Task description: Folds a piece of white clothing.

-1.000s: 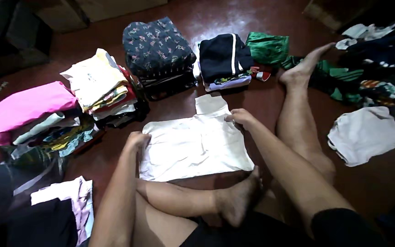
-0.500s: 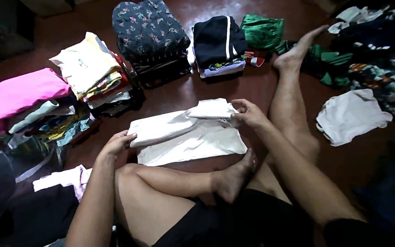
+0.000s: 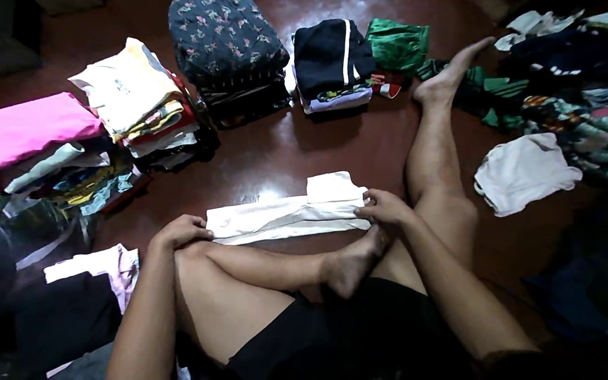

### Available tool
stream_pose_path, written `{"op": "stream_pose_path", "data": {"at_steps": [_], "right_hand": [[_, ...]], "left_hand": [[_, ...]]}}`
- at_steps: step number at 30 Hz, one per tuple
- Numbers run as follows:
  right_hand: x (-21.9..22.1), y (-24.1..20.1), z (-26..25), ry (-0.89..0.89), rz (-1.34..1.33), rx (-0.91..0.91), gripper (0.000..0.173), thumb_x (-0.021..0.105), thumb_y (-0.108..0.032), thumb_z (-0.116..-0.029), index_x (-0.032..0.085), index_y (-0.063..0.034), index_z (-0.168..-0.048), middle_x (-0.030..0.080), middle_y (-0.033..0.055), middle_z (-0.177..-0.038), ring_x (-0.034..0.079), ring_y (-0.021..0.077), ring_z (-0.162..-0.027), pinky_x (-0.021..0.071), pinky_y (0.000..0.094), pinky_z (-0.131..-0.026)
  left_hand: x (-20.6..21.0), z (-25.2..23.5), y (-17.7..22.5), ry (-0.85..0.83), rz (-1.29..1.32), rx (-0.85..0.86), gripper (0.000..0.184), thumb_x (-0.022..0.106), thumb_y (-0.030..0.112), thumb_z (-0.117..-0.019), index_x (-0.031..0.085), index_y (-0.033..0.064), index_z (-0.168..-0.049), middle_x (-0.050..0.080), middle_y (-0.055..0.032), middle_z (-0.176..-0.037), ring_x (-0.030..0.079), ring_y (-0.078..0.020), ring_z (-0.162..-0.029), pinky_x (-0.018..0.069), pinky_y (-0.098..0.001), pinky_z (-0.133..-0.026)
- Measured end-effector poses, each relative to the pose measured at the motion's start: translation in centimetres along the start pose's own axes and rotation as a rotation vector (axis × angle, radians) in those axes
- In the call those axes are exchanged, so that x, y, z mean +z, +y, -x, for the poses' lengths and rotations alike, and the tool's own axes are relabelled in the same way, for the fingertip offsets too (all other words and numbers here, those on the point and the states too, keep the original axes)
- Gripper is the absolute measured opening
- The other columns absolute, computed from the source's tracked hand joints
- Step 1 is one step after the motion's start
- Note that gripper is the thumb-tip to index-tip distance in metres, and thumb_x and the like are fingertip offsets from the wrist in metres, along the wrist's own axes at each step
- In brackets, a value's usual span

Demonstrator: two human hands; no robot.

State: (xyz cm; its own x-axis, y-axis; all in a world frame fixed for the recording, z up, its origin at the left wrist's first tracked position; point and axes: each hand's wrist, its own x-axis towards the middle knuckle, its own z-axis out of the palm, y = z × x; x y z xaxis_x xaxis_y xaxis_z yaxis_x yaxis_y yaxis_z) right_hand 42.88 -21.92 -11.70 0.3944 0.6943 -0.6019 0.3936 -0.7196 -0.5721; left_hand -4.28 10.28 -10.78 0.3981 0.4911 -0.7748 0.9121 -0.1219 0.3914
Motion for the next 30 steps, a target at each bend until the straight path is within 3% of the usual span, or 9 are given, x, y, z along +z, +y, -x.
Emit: {"op": "stream_pose_path", "data": {"at_steps": [3,7,11,14,15,17,18,25,30], "right_hand": [[1.2,-0.9,-0.1,0.125,0.041,0.018,0.062,0.084,-0.046,-0.0832,0.064,-0.0095,-0.13,0.073,0.0146,-0.1,0.07,0.0335,-0.092,0.0541,0.0624,-0.088],[1.8,-0.9,-0.6,0.169,-0.038,-0.021,0.038,0.082,-0.031,-0.0874,0.069,-0.0095,-0.116,0.071,0.0136,-0.089,0.069,0.032,-0.083,0.0553,0.0607,-0.08],[0.9,-1.0,-0.1,0.114,-0.32,-0.036,0.026,0.082,-0.014,-0.0849,0.068,-0.0058,-0.106,0.07,0.0119,-0.082,0.066,0.023,-0.07,0.0568,0.0455,-0.068],[0.9,-1.4,-0.9,0.019,-0.435,0.055,0.037,0.074,-0.037,-0.0954,0.064,-0.0091,-0.117,0.061,0.0051,-0.078,0.052,0.0107,-0.057,0.0467,0.0292,-0.054],[0.6,-1.7,-1.4,0.02,-0.454,0.061,0.038,0.071,-0.04,-0.0969,0.066,-0.0106,-0.121,0.063,0.0051,-0.08,0.052,0.0098,-0.057,0.0461,0.0283,-0.054],[-0.9,-3.0,-2.3,0.015,-0.455,0.007,0.032,0.068,-0.03,-0.1,0.068,-0.0069,-0.122,0.071,0.0118,-0.097,0.064,0.0179,-0.077,0.0549,0.0399,-0.073],[-1.7,-3.7,-2.7,0.018,-0.445,-0.032,0.027,0.067,-0.025,-0.1004,0.069,-0.0054,-0.12,0.07,0.0125,-0.098,0.063,0.0188,-0.079,0.0538,0.0416,-0.074],[-4.7,-6.9,-2.2,-0.027,-0.503,-0.137,0.009,0.062,-0.017,-0.0996,0.066,-0.0086,-0.097,0.053,-0.0019,-0.067,0.038,0.0045,-0.048,0.0346,0.0216,-0.046],[-4.3,-6.2,-4.0,0.047,-0.617,-0.246,0.01,0.062,-0.016,-0.1015,0.067,-0.0078,-0.105,0.058,-0.0003,-0.072,0.038,0.0033,-0.046,0.0335,0.02,-0.042]], "left_hand": [[0.7,-1.0,0.9,0.028,-0.011,-0.007,0.043,0.078,0.034,-0.0911,0.068,0.0024,-0.118,0.071,-0.0186,-0.11,0.068,-0.0314,-0.105,0.0519,-0.0561,-0.099],[0.9,-2.2,0.3,0.107,0.046,0.088,0.026,0.072,0.027,-0.0959,0.07,0.0045,-0.108,0.072,-0.0166,-0.102,0.069,-0.03,-0.098,0.0538,-0.0568,-0.092],[0.5,-0.5,1.2,0.207,0.355,0.17,0.011,0.067,0.011,-0.0976,0.065,0.0019,-0.102,0.067,-0.0095,-0.089,0.063,-0.017,-0.079,0.0547,-0.0381,-0.075],[0.4,-0.5,0.9,0.241,0.427,0.182,0.013,0.067,0.01,-0.0977,0.065,0.0013,-0.107,0.067,-0.0103,-0.094,0.064,-0.0169,-0.08,0.0556,-0.0377,-0.076],[0.3,-0.7,1.1,0.25,0.421,0.193,0.015,0.068,0.011,-0.0979,0.065,0.002,-0.109,0.067,-0.0106,-0.096,0.064,-0.0171,-0.081,0.0557,-0.038,-0.077],[-0.1,-1.1,1.5,0.306,0.411,0.224,0.017,0.067,0.012,-0.0993,0.065,0.0023,-0.114,0.067,-0.0111,-0.099,0.062,-0.0171,-0.081,0.0537,-0.0392,-0.076],[-0.3,-1.3,1.6,0.347,0.421,0.239,0.018,0.065,0.012,-0.1003,0.064,0.0032,-0.116,0.066,-0.0102,-0.099,0.06,-0.0157,-0.079,0.0524,-0.0378,-0.074],[-0.2,-0.5,1.6,0.444,0.634,0.303,0.015,0.061,0.011,-0.1015,0.064,0.0041,-0.115,0.068,-0.0044,-0.088,0.062,-0.0088,-0.07,0.0551,-0.0282,-0.068],[-0.6,-0.3,2.1,0.539,0.662,0.301,0.016,0.06,0.013,-0.1032,0.064,0.0056,-0.117,0.068,-0.0053,-0.1,0.064,-0.0103,-0.08,0.0567,-0.0325,-0.075]]}}
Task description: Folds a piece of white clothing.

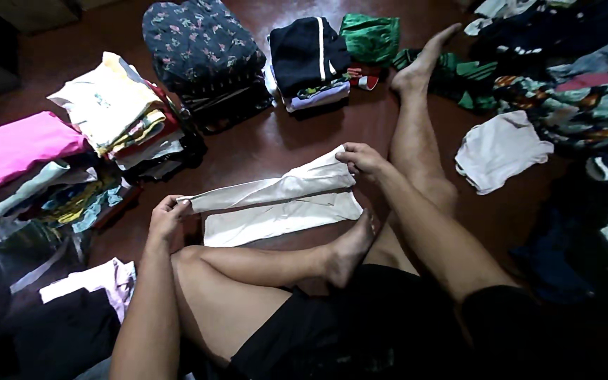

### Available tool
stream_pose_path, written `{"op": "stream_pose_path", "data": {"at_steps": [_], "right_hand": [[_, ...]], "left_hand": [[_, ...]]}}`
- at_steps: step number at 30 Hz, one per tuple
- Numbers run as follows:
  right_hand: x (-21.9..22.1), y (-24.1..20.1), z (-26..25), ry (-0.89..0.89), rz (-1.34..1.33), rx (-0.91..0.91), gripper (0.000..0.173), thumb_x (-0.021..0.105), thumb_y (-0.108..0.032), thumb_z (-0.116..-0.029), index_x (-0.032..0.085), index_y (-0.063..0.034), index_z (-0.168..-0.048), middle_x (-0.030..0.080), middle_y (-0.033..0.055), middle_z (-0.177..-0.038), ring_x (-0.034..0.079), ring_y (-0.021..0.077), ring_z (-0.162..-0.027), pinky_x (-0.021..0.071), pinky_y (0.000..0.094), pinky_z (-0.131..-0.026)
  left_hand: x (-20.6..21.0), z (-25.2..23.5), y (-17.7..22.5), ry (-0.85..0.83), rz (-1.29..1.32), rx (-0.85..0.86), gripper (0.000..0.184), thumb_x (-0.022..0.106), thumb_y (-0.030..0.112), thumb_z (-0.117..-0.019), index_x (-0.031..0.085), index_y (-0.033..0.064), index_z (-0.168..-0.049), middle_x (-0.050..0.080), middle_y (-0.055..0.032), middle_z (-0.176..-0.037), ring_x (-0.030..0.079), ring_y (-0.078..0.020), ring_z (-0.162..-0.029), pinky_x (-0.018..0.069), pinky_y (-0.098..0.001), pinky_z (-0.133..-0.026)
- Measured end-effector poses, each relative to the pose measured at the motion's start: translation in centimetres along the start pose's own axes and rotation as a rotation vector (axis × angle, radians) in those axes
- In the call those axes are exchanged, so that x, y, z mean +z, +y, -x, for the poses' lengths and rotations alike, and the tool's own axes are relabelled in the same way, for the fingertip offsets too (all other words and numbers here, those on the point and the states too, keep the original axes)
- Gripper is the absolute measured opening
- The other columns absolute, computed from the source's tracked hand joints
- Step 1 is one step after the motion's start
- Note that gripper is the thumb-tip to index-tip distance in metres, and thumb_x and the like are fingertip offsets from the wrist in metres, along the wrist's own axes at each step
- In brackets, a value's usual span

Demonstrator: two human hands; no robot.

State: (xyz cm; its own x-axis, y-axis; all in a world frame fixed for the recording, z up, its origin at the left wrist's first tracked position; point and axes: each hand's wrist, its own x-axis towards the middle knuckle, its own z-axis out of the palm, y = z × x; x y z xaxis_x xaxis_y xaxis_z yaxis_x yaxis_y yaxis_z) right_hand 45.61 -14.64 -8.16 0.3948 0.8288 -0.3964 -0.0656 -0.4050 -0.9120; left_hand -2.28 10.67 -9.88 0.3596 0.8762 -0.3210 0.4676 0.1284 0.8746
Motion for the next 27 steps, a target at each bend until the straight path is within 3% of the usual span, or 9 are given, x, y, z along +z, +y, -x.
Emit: {"op": "stream_pose_path", "data": {"at_steps": [6,8,11,14,16,20,22,25,27], "right_hand": [[0.8,-4.3,-6.7,0.092,0.291,-0.173,0.019,0.068,-0.019,-0.0979,0.071,-0.0034,-0.109,0.069,0.0121,-0.088,0.06,0.0179,-0.065,0.0533,0.0396,-0.064],[1.7,-5.0,-8.3,0.125,0.261,-0.169,0.02,0.066,-0.02,-0.0994,0.069,-0.0048,-0.113,0.068,0.0108,-0.086,0.058,0.015,-0.056,0.0536,0.0338,-0.054],[2.6,-4.8,-9.3,0.11,0.166,-0.123,0.019,0.065,-0.017,-0.1002,0.067,-0.0043,-0.114,0.066,0.0081,-0.083,0.054,0.0123,-0.054,0.0497,0.0303,-0.052],[2.9,-2.7,-9.6,0.109,0.079,-0.012,0.025,0.066,-0.017,-0.0992,0.065,-0.0056,-0.121,0.067,0.0083,-0.09,0.056,0.0124,-0.057,0.051,0.0295,-0.054],[2.9,-1.4,-9.8,0.1,0.039,0.027,0.037,0.071,-0.016,-0.0964,0.059,-0.0068,-0.131,0.069,0.0124,-0.102,0.063,0.0172,-0.065,0.0563,0.034,-0.06],[3.7,-0.4,-10.7,0.155,0.122,0.07,0.055,0.077,-0.01,-0.0902,0.053,-0.0032,-0.139,0.068,0.0178,-0.109,0.07,0.0244,-0.077,0.061,0.041,-0.071],[4.0,-0.9,-11.4,0.177,0.223,0.128,0.054,0.08,-0.012,-0.0877,0.057,-0.0021,-0.136,0.069,0.0191,-0.108,0.07,0.027,-0.082,0.0606,0.0454,-0.076],[3.9,-1.5,-12.7,0.161,0.311,0.179,0.033,0.077,-0.02,-0.0905,0.068,-0.0049,-0.118,0.067,0.015,-0.092,0.061,0.0232,-0.068,0.0538,0.0446,-0.063],[3.6,-2.5,-12.7,0.16,0.278,0.154,0.027,0.074,-0.017,-0.0921,0.069,-0.0063,-0.117,0.066,0.0104,-0.086,0.055,0.0177,-0.063,0.0495,0.0384,-0.058]], "left_hand": [[1.7,-1.0,1.5,0.16,0.006,0.073,0.019,0.064,0.007,-0.1001,0.064,0.003,-0.118,0.068,-0.0084,-0.104,0.068,-0.0129,-0.079,0.061,-0.0353,-0.074],[1.6,-1.2,1.1,0.169,0.055,0.085,0.02,0.064,0.004,-0.0994,0.063,0.0016,-0.119,0.068,-0.0093,-0.104,0.069,-0.014,-0.083,0.0616,-0.0358,-0.077],[1.6,-1.5,0.4,0.159,0.067,0.083,0.02,0.066,0.004,-0.098,0.064,0.0004,-0.118,0.07,-0.0108,-0.104,0.071,-0.0164,-0.086,0.0621,-0.0384,-0.081],[1.6,-2.1,-0.4,0.097,0.039,0.051,0.022,0.065,0.007,-0.0997,0.063,0.001,-0.121,0.069,-0.0127,-0.109,0.069,-0.0184,-0.09,0.0604,-0.0414,-0.084],[1.6,-2.5,-0.6,0.069,0.045,0.02,0.023,0.063,0.009,-0.1013,0.063,0.0018,-0.123,0.069,-0.0131,-0.109,0.069,-0.0192,-0.089,0.0604,-0.0416,-0.083],[2.0,-2.4,-0.3,0.072,0.087,-0.095,0.031,0.06,0.012,-0.1036,0.055,0.0022,-0.132,0.067,-0.0162,-0.11,0.07,-0.0222,-0.088,0.0617,-0.0424,-0.08],[2.0,-2.5,-0.4,0.041,0.053,-0.159,0.042,0.063,0.012,-0.1014,0.05,0.0022,-0.14,0.066,-0.0188,-0.118,0.069,-0.0253,-0.096,0.0597,-0.0451,-0.084],[1.9,-3.0,-1.1,-0.015,-0.026,-0.201,0.035,0.067,0.008,-0.0981,0.058,-0.0019,-0.131,0.066,-0.0198,-0.115,0.069,-0.0266,-0.095,0.0591,-0.0466,-0.086],[1.7,-3.2,-1.4,-0.011,0.03,-0.187,0.029,0.064,0.009,-0.1002,0.062,-0.0009,-0.127,0.068,-0.0173,-0.114,0.07,-0.0235,-0.091,0.0602,-0.0431,-0.082]]}}
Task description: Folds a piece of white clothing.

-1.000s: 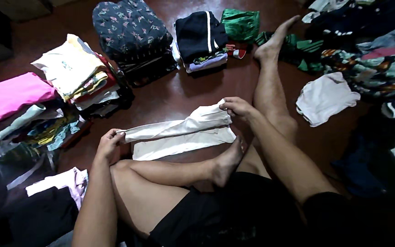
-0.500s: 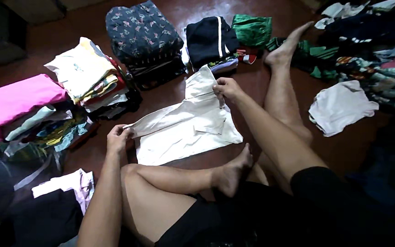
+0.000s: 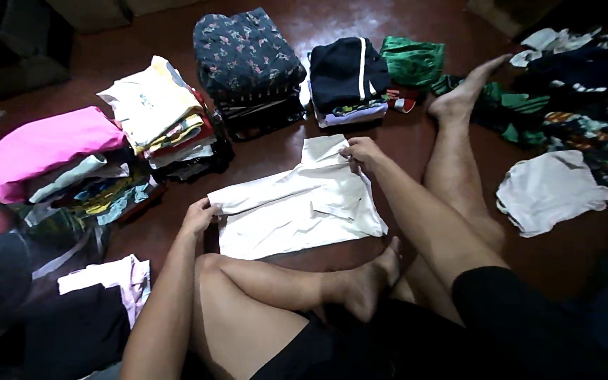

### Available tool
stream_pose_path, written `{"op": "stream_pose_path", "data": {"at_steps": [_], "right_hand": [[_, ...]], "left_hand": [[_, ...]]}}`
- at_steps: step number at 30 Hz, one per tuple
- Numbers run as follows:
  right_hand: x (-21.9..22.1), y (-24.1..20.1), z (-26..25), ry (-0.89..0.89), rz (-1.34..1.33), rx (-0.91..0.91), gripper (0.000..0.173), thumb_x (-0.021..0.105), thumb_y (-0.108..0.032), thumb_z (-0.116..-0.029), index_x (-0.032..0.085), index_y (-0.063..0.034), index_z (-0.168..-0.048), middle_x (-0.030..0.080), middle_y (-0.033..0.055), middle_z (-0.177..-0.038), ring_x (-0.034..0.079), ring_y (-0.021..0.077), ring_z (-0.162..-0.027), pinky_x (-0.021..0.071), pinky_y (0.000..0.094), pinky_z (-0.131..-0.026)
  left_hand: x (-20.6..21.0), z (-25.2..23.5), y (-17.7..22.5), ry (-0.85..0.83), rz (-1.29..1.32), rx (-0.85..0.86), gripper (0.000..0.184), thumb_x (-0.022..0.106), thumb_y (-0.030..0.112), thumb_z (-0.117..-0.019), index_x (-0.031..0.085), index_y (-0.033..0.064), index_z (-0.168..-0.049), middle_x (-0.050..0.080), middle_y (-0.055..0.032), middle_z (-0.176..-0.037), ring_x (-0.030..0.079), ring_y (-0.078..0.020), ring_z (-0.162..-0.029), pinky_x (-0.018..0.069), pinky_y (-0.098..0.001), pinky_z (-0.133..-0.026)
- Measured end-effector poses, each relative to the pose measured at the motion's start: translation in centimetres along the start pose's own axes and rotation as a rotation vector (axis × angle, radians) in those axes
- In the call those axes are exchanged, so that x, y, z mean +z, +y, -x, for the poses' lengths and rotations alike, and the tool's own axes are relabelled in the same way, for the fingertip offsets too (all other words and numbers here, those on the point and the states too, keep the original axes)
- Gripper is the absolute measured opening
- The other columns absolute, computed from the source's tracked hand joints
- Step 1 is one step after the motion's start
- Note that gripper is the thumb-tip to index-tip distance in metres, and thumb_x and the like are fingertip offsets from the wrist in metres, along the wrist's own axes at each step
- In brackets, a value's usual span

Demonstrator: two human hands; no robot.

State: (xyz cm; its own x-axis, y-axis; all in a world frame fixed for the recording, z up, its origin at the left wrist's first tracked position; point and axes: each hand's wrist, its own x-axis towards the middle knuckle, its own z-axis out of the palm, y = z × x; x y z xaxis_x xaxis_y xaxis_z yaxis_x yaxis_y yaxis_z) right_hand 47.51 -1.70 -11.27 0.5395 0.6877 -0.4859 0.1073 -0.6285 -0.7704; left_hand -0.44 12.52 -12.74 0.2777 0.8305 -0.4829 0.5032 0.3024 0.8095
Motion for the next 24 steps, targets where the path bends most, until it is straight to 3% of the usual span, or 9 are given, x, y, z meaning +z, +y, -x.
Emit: {"op": "stream_pose_path", "data": {"at_steps": [3,5,9,12,15,17,19,22,24], "right_hand": [[-0.9,-0.2,2.0,-0.004,-0.186,-0.111,0.021,0.068,-0.003,-0.0891,0.066,-0.0047,-0.11,0.062,0.005,-0.077,0.051,0.0111,-0.055,0.0453,0.0298,-0.05],[-1.7,0.6,3.8,-0.042,-0.302,-0.227,0.021,0.064,0.003,-0.0904,0.063,-0.0024,-0.11,0.066,0.0063,-0.081,0.058,0.0117,-0.059,0.0526,0.0291,-0.055],[-2.2,4.6,7.2,-0.149,-0.475,-0.358,0.02,0.061,0.001,-0.0913,0.059,-0.0056,-0.11,0.07,0.0048,-0.086,0.067,0.0127,-0.07,0.0594,0.0293,-0.064],[-1.4,7.2,9.5,-0.118,-0.418,-0.318,0.007,0.067,-0.01,-0.0952,0.063,-0.0084,-0.101,0.07,0.0037,-0.084,0.064,0.0101,-0.068,0.0545,0.0264,-0.061],[-0.6,9.7,9.6,-0.096,-0.371,-0.171,0.015,0.073,-0.019,-0.095,0.061,-0.0084,-0.096,0.064,0.0034,-0.074,0.054,0.0089,-0.051,0.0493,0.0259,-0.048],[-0.4,9.9,9.3,-0.048,-0.302,-0.018,0.027,0.076,-0.026,-0.0933,0.06,-0.0082,-0.106,0.059,0.0045,-0.068,0.046,0.0103,-0.043,0.0449,0.0276,-0.042],[-0.3,9.5,8.8,-0.015,-0.218,0.101,0.042,0.077,-0.039,-0.0919,0.061,-0.0136,-0.122,0.06,0.0054,-0.072,0.044,0.0108,-0.043,0.0423,0.0283,-0.041],[-0.4,7.3,8.7,0.015,-0.109,0.115,0.036,0.077,-0.026,-0.0927,0.066,-0.0085,-0.123,0.063,0.0078,-0.079,0.045,0.0122,-0.05,0.041,0.0298,-0.046],[-0.6,6.8,9.4,0.027,-0.133,0.023,0.024,0.074,-0.016,-0.0932,0.067,-0.0071,-0.114,0.064,0.0069,-0.078,0.047,0.0112,-0.051,0.0421,0.0288,-0.047]], "left_hand": [[-1.0,0.7,0.4,0.031,0.224,0.089,0.025,0.061,0.004,-0.0998,0.062,0.0033,-0.125,0.069,-0.0099,-0.107,0.07,-0.0179,-0.083,0.0621,-0.0381,-0.076],[-1.4,1.3,0.7,0.02,0.31,0.17,0.028,0.058,-0.002,-0.0971,0.06,0.0056,-0.123,0.07,-0.0051,-0.101,0.07,-0.0139,-0.079,0.0628,-0.0351,-0.074],[-1.6,2.1,0.3,-0.138,0.263,0.172,0.041,0.061,-0.001,-0.0949,0.055,0.0061,-0.135,0.07,-0.0072,-0.113,0.07,-0.0158,-0.094,0.0609,-0.0372,-0.085],[-2.0,2.7,0.4,-0.259,0.184,0.156,0.034,0.065,0.005,-0.095,0.064,0.0053,-0.129,0.073,-0.0084,-0.113,0.071,-0.0178,-0.095,0.061,-0.0374,-0.087],[-2.7,2.7,-0.5,-0.301,0.026,0.187,0.019,0.07,0.01,-0.091,0.072,0.0033,-0.109,0.075,-0.0064,-0.098,0.07,-0.0144,-0.086,0.0601,-0.0342,-0.082],[-3.0,2.5,-1.3,-0.324,-0.116,0.194,0.018,0.075,0.013,-0.0893,0.074,0.003,-0.105,0.076,-0.0064,-0.096,0.071,-0.0143,-0.089,0.0596,-0.0365,-0.087],[-3.0,2.1,-1.6,-0.322,-0.223,0.199,0.018,0.077,0.012,-0.0891,0.075,0.0039,-0.105,0.076,-0.0075,-0.098,0.071,-0.0156,-0.092,0.0588,-0.0398,-0.09],[-2.9,2.0,-1.4,-0.352,-0.329,0.232,0.026,0.076,0.008,-0.0886,0.073,0.0083,-0.114,0.074,-0.0072,-0.114,0.07,-0.0192,-0.103,0.0571,-0.0451,-0.094],[-3.0,2.2,-1.4,-0.351,-0.336,0.254,0.018,0.075,0.006,-0.0887,0.074,0.0078,-0.107,0.074,-0.005,-0.111,0.07,-0.0171,-0.101,0.0568,-0.0429,-0.092]]}}
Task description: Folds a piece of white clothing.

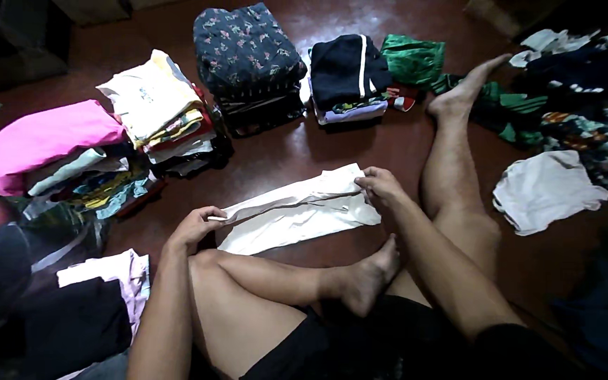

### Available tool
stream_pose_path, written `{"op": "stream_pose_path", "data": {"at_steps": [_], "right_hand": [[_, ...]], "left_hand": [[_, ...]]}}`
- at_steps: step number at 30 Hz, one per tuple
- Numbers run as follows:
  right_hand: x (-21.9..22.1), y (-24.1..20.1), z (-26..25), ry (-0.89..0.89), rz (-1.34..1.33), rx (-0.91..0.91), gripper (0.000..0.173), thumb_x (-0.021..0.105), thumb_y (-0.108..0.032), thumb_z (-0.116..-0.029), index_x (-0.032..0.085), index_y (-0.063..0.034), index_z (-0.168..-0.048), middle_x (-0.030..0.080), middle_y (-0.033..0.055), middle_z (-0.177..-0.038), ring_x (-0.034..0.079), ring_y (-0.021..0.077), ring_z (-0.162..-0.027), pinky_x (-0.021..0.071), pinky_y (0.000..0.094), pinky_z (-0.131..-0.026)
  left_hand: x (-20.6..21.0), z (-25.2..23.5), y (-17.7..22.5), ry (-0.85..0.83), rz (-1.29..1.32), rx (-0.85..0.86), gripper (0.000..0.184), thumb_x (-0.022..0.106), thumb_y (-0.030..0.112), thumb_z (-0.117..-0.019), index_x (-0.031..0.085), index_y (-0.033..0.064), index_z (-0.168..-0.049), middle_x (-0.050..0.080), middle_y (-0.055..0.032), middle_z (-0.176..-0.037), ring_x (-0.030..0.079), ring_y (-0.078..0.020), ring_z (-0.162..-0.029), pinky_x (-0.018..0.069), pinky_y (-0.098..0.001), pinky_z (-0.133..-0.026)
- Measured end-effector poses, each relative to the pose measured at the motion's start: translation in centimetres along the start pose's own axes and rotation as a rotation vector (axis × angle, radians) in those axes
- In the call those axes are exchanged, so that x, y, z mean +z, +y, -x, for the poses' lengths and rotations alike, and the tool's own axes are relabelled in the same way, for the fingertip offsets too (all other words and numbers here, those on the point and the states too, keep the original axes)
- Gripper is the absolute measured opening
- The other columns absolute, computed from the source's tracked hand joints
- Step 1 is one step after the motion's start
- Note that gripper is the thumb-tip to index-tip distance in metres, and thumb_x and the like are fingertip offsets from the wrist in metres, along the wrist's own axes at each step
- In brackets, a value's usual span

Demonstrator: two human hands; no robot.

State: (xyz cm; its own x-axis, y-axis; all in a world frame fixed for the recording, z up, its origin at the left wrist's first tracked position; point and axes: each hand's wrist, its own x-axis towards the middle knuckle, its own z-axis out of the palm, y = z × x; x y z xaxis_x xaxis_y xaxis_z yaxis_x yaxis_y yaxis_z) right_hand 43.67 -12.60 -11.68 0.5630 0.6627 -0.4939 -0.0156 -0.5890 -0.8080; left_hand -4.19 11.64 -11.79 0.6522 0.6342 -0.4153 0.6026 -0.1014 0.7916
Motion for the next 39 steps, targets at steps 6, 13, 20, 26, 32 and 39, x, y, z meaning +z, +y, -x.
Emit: {"op": "stream_pose_path", "data": {"at_steps": [6,13,20,26,32,39], "right_hand": [[-1.0,2.3,0.7,-0.135,-0.231,-0.152,0.025,0.068,0.004,-0.085,0.064,-0.008,-0.107,0.067,0.0043,-0.082,0.05,0.0079,-0.054,0.0426,0.0241,-0.046],[-0.8,4.5,-0.2,-0.225,-0.312,0.062,0.026,0.066,-0.029,-0.1006,0.059,-0.0146,-0.121,0.058,0.0002,-0.071,0.043,0.0047,-0.044,0.0403,0.0207,-0.041],[-0.2,3.4,0.1,-0.155,-0.321,-0.193,0.027,0.07,-0.004,-0.0915,0.067,-0.0057,-0.118,0.07,0.0064,-0.087,0.053,0.0084,-0.056,0.0448,0.0247,-0.048],[0.0,2.4,-1.3,0.005,-0.032,-0.182,0.032,0.075,-0.016,-0.094,0.065,-0.0111,-0.124,0.074,0.0085,-0.094,0.066,0.0189,-0.069,0.0563,0.0398,-0.063],[2.5,2.3,1.9,0.391,0.494,-0.559,0.041,0.071,-0.036,-0.0925,0.069,-0.0162,-0.129,0.064,0.009,-0.133,0.059,0.0315,-0.122,0.0501,0.0579,-0.098],[8.0,8.1,1.7,-0.04,1.085,-0.597,0.085,0.025,-0.083,-0.0933,0.02,-0.0376,-0.165,0.005,0.0079,-0.174,0.0,0.0365,-0.16,0.0008,0.0764,-0.119]], "left_hand": [[0.2,0.8,-0.5,-0.14,-0.115,-0.063,0.015,0.079,0.008,-0.0847,0.077,0.0111,-0.1,0.074,-0.0031,-0.11,0.069,-0.0167,-0.101,0.057,-0.0433,-0.092],[1.1,-0.5,-0.2,-0.333,-0.525,-0.179,0.024,0.079,0.031,-0.0881,0.079,0.0213,-0.11,0.07,-0.0103,-0.118,0.063,-0.0295,-0.116,0.0481,-0.0574,-0.102],[2.3,-1.3,0.8,-0.288,-0.624,-0.301,0.039,0.059,0.043,-0.1009,0.077,0.0086,-0.108,0.071,-0.0206,-0.117,0.061,-0.0413,-0.12,0.0429,-0.0662,-0.104],[2.9,-1.7,0.8,-0.274,-0.728,-0.317,0.042,0.055,0.044,-0.1021,0.075,0.0075,-0.109,0.071,-0.0225,-0.115,0.061,-0.0442,-0.119,0.044,-0.0682,-0.101],[3.1,-1.1,2.8,-0.07,-0.713,-0.23,0.038,0.05,0.036,-0.1039,0.07,0.0087,-0.12,0.069,-0.0195,-0.12,0.064,-0.0383,-0.118,0.0481,-0.0644,-0.1],[4.1,-1.1,2.4,0.18,-0.694,-0.348,0.084,0.079,0.044,-0.0858,0.043,0.01,-0.154,0.041,-0.024,-0.154,0.047,-0.047,-0.136,0.0469,-0.0648,-0.103]]}}
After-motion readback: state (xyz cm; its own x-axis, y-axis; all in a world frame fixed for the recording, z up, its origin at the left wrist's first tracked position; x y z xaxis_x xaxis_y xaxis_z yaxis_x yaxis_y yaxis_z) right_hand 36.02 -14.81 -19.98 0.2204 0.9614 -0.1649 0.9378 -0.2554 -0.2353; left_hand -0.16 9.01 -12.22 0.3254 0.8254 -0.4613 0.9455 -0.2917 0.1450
